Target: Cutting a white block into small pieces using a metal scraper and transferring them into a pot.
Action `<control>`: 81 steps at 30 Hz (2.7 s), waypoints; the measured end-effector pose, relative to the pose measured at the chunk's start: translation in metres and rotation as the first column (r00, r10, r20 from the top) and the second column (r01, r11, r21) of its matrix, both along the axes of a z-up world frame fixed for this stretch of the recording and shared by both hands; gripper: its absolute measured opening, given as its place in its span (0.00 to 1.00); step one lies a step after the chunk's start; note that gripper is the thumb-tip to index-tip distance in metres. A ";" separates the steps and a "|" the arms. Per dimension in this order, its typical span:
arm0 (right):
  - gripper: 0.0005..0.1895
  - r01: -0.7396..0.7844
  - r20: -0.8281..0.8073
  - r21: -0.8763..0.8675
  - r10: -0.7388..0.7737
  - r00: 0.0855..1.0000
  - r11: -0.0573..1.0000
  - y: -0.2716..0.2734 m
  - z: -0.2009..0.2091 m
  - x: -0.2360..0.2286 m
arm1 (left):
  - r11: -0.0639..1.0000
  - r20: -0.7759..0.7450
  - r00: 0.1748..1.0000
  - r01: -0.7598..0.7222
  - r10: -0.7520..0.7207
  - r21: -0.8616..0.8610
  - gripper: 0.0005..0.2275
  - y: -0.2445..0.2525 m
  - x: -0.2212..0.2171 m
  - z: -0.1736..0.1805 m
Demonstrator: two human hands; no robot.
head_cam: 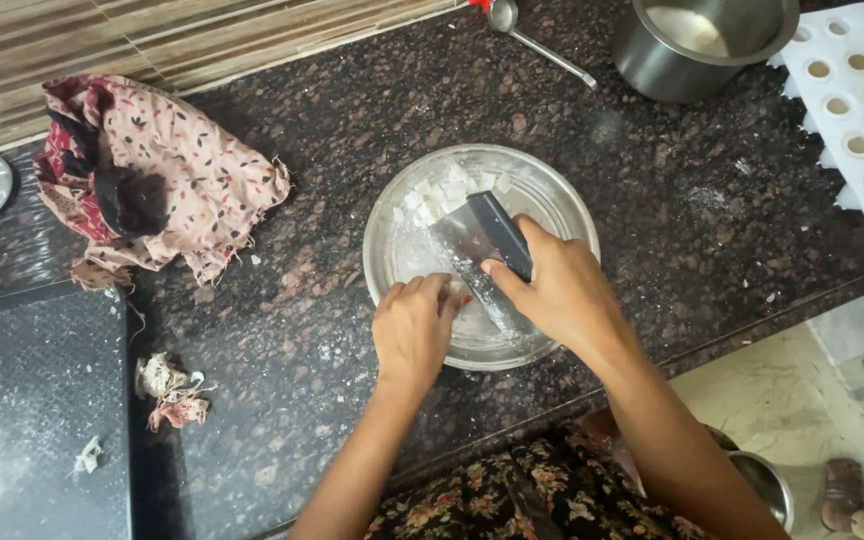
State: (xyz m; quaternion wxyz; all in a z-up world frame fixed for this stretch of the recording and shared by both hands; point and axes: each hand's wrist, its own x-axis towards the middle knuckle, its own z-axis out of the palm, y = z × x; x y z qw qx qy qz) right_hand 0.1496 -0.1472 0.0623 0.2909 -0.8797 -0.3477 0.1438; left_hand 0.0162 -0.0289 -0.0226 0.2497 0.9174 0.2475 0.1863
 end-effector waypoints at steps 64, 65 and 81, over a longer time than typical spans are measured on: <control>0.23 -0.352 0.200 -0.302 0.419 0.885 0.886 0.029 0.012 -0.009 | 0.572 0.452 0.884 0.310 0.121 -0.759 0.15 0.044 0.039 0.033; 0.24 -0.365 0.215 -0.310 0.439 0.872 0.878 0.029 0.013 -0.010 | 0.543 0.457 0.881 0.324 0.126 -0.775 0.15 0.044 0.037 0.030; 0.25 -0.459 0.107 -0.407 0.540 0.835 0.790 0.050 0.012 0.009 | 0.592 0.495 0.849 0.308 0.181 -0.745 0.16 0.048 0.039 -0.002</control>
